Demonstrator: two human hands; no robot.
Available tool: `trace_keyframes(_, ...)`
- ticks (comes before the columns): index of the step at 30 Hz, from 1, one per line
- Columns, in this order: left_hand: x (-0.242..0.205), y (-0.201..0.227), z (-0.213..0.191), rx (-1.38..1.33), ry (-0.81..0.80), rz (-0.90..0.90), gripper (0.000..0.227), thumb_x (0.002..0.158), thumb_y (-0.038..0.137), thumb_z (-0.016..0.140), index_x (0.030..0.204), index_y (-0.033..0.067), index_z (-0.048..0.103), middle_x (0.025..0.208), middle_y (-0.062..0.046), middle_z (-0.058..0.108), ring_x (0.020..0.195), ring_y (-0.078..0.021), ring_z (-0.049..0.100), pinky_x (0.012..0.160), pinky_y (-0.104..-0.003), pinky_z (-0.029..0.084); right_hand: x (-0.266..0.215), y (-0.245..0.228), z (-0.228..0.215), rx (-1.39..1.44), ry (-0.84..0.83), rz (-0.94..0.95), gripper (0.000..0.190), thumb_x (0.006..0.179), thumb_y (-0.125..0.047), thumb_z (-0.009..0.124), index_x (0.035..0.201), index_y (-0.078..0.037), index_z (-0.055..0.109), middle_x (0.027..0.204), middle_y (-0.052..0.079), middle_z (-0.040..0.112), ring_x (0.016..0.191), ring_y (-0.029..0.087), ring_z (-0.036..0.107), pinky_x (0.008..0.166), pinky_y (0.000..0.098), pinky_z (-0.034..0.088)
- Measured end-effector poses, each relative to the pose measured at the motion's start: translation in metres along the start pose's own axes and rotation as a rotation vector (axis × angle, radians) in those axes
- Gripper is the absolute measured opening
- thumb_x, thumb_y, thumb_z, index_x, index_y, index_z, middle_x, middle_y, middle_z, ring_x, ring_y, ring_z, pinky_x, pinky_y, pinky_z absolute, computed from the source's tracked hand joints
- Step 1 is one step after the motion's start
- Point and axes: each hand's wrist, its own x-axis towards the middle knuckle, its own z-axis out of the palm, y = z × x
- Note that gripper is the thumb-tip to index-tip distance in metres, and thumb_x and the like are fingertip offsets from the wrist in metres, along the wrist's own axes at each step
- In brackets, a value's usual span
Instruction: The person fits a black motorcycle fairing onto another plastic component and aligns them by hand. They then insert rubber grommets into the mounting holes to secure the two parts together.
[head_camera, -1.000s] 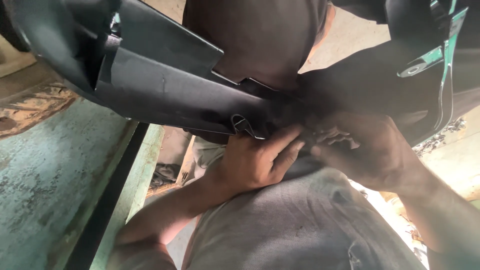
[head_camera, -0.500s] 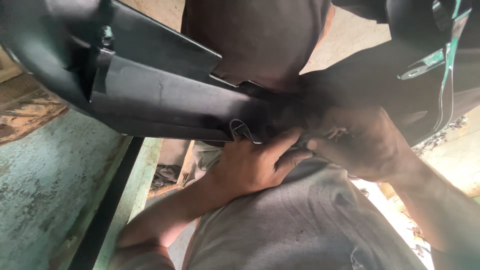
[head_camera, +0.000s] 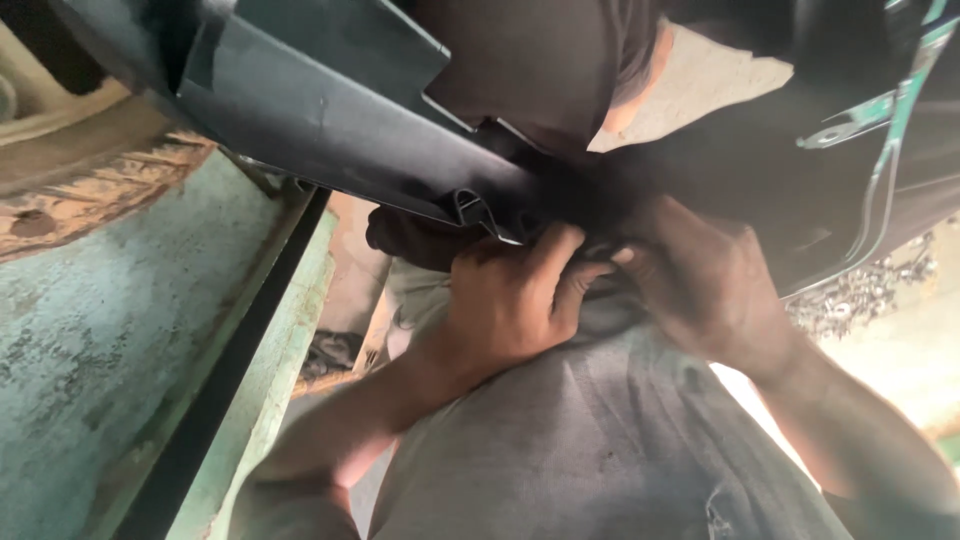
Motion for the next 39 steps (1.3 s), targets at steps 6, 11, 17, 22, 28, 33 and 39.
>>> trace_keyframes(6,0.001,0.002,0.011,0.067,0.136,0.003,0.022,0.101,0.026,0.070,0.090,0.0096,0.060,0.066,-0.007,0.063,0.056,-0.0282,0.066,0.052,-0.038,0.050,0.005,0.001,-0.004,0.035,-0.053,-0.014,0.011,0.097,-0.005,0.064,0.105,0.002,0.062,0.085,0.017,0.069,0.075,0.034,0.072,0.062,0.0408,0.053)
trace_keyframes(11,0.005,0.008,0.009,0.048,0.159,-0.052,0.026,0.097,0.032,0.075,0.087,0.0103,0.065,0.062,-0.008,0.063,0.054,-0.0293,0.065,0.050,-0.040,0.048,0.007,0.014,-0.008,0.126,-0.101,0.004,0.013,0.099,-0.008,0.060,0.107,0.002,0.064,0.085,0.014,0.071,0.072,0.026,0.073,0.063,0.0368,0.055)
trace_keyframes(17,0.005,0.006,0.009,0.029,0.118,-0.049,0.027,0.094,0.034,0.078,0.087,0.0090,0.068,0.064,-0.009,0.065,0.055,-0.0288,0.066,0.050,-0.040,0.048,0.005,0.025,-0.011,0.409,-0.271,0.243,0.025,0.097,-0.011,0.057,0.116,0.001,0.068,0.085,0.008,0.073,0.075,0.014,0.068,0.066,0.0305,0.056)
trace_keyframes(22,0.012,0.007,-0.001,0.080,0.045,-0.013,0.029,0.089,0.038,0.079,0.086,0.0103,0.074,0.064,-0.010,0.067,0.056,-0.0298,0.068,0.051,-0.039,0.052,0.004,0.036,-0.003,0.491,-0.263,0.269,0.019,0.095,-0.010,0.065,0.109,0.003,0.070,0.086,0.010,0.073,0.079,0.015,0.069,0.071,0.0289,0.058)
trace_keyframes(28,0.018,0.007,-0.019,0.082,-0.081,0.127,0.028,0.092,0.029,0.074,0.104,0.0041,0.075,0.064,-0.012,0.068,0.055,-0.0282,0.069,0.052,-0.039,0.054,0.000,0.027,0.004,0.336,-0.097,0.147,0.015,0.098,-0.009,0.063,0.107,0.002,0.067,0.090,0.009,0.073,0.081,0.015,0.070,0.073,0.0307,0.058)
trace_keyframes(33,0.021,0.000,-0.016,0.028,-0.072,0.134,0.023,0.091,0.027,0.071,0.099,0.0056,0.074,0.061,-0.012,0.067,0.052,-0.0272,0.069,0.052,-0.039,0.055,0.002,0.010,0.008,0.222,0.027,0.012,0.022,0.097,-0.004,0.059,0.117,0.003,0.064,0.096,0.014,0.070,0.083,0.021,0.070,0.076,0.0339,0.056)
trace_keyframes(39,0.024,0.003,-0.015,0.055,-0.107,0.063,0.022,0.092,0.030,0.072,0.082,0.0099,0.070,0.054,-0.011,0.064,0.049,-0.0295,0.067,0.051,-0.041,0.053,-0.003,0.013,0.020,0.032,0.138,0.028,0.016,0.093,-0.006,0.064,0.108,0.000,0.066,0.090,0.015,0.070,0.078,0.029,0.073,0.070,0.0377,0.056)
